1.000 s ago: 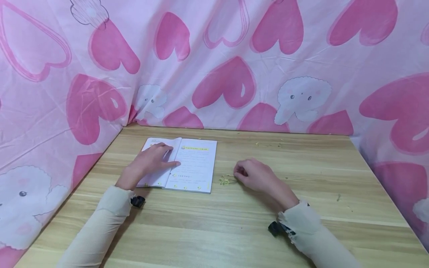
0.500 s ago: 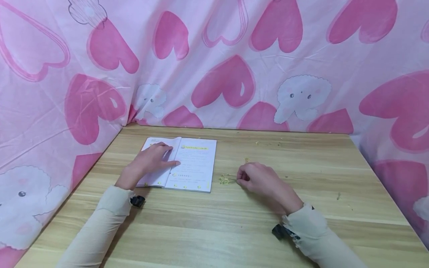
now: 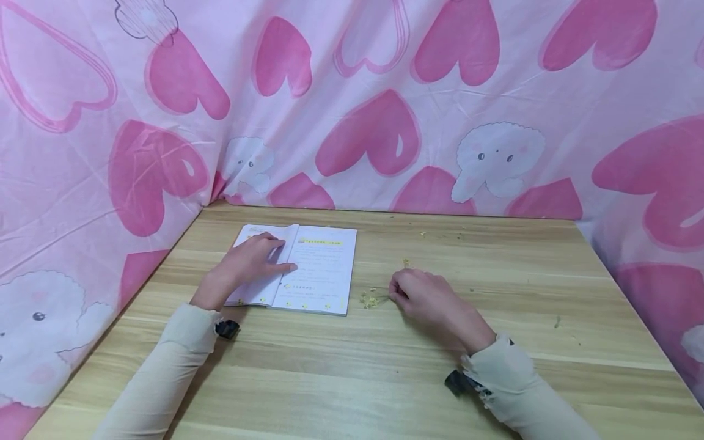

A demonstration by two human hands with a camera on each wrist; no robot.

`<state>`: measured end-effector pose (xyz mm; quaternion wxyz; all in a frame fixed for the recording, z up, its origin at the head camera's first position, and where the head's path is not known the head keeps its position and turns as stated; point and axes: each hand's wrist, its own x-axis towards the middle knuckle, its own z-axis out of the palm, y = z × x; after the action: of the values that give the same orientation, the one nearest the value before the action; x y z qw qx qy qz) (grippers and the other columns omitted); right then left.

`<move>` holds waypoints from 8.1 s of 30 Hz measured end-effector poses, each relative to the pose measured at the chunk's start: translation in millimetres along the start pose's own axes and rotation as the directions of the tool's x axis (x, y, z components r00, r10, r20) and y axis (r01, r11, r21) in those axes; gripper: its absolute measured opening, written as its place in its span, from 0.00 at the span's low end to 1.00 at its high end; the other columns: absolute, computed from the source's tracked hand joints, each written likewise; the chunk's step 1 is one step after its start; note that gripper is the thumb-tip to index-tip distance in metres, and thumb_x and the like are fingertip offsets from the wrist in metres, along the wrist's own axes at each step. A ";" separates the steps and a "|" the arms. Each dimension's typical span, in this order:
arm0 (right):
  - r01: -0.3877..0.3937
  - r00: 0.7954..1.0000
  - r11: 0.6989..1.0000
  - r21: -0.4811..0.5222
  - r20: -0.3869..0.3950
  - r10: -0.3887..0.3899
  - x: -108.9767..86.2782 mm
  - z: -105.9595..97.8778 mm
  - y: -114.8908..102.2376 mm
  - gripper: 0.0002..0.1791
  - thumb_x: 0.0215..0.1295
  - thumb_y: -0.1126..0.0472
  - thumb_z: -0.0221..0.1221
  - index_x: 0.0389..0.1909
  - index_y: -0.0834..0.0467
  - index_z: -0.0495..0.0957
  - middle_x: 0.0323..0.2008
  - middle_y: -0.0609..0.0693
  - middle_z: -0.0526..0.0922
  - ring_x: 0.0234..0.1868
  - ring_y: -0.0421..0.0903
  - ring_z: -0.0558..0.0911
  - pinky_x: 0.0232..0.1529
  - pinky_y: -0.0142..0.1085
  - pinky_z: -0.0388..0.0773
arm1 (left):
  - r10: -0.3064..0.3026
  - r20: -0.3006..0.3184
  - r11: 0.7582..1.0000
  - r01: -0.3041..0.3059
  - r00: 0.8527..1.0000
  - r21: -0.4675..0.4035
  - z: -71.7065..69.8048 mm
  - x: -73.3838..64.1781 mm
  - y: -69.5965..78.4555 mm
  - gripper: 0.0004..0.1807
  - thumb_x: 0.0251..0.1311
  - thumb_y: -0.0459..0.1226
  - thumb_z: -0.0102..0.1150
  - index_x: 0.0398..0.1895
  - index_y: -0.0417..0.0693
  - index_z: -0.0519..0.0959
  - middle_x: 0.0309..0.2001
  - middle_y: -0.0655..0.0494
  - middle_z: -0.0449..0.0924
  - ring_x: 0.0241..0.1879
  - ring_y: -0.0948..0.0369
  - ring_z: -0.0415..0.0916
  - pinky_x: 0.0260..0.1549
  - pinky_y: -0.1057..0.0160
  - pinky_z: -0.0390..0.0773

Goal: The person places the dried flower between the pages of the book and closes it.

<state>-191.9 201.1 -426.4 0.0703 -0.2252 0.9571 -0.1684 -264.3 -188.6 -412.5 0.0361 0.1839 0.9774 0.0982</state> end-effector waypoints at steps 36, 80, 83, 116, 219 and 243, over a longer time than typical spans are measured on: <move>0.025 0.999 0.999 0.047 0.023 -0.026 -2.4 -12.1 6.7 0.06 0.71 0.62 0.70 0.45 0.48 0.89 0.35 0.37 0.85 0.36 0.37 0.79 0.40 0.38 0.79 | -0.011 0.013 1.000 0.011 1.000 -0.026 1.5 1.9 -2.3 0.41 0.67 0.62 0.69 0.72 0.43 0.80 0.66 0.41 0.82 0.63 0.46 0.80 0.64 0.43 0.80; 0.030 0.990 0.976 0.215 -0.141 0.001 30.2 -4.3 -29.9 0.03 0.78 0.58 0.63 0.42 0.51 0.80 0.35 0.44 0.82 0.37 0.41 0.79 0.38 0.36 0.80 | -0.005 0.016 0.999 0.006 1.000 -0.035 -0.6 4.1 -3.9 0.42 0.67 0.62 0.69 0.72 0.41 0.79 0.64 0.39 0.82 0.61 0.46 0.80 0.62 0.43 0.80; 0.040 0.988 0.967 0.253 -0.155 0.000 39.6 -0.1 -38.6 0.02 0.76 0.59 0.63 0.42 0.52 0.81 0.34 0.44 0.82 0.36 0.41 0.79 0.37 0.36 0.80 | -0.003 0.012 0.999 0.003 1.000 -0.035 -0.6 3.6 -4.4 0.42 0.67 0.62 0.69 0.72 0.42 0.79 0.65 0.40 0.82 0.62 0.46 0.80 0.62 0.43 0.80; -0.120 0.982 0.941 0.315 -0.100 0.159 116.8 36.2 -79.6 0.03 0.72 0.58 0.65 0.40 0.53 0.86 0.33 0.46 0.85 0.34 0.44 0.81 0.38 0.36 0.75 | -0.039 0.006 0.998 0.040 0.999 -0.046 4.7 1.9 -3.6 0.44 0.65 0.65 0.69 0.72 0.44 0.77 0.69 0.42 0.79 0.67 0.45 0.77 0.66 0.43 0.79; -0.059 0.979 0.946 0.319 -0.168 0.118 111.6 21.8 -29.0 0.42 0.77 0.52 0.65 0.84 0.60 0.60 0.80 0.60 0.68 0.82 0.59 0.67 0.81 0.59 0.65 | 0.282 -0.087 0.838 -0.290 0.955 -0.463 -7.2 -10.0 75.6 0.09 0.82 0.41 0.57 0.49 0.46 0.84 0.24 0.59 0.83 0.24 0.65 0.79 0.27 0.65 0.77; -0.017 0.993 0.964 0.266 -0.109 0.048 111.9 23.2 -30.3 0.36 0.78 0.54 0.64 0.81 0.60 0.67 0.85 0.56 0.63 0.86 0.58 0.62 0.83 0.57 0.61 | 0.042 -0.307 0.778 -0.224 0.951 -0.586 -36.8 -12.2 59.2 0.12 0.74 0.42 0.67 0.52 0.47 0.92 0.45 0.53 0.93 0.30 0.62 0.89 0.30 0.63 0.88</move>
<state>-274.1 118.0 -443.9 0.0476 -0.1881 0.9321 -0.3060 -236.0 -145.7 -364.0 -0.0501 0.2159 0.8714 0.4376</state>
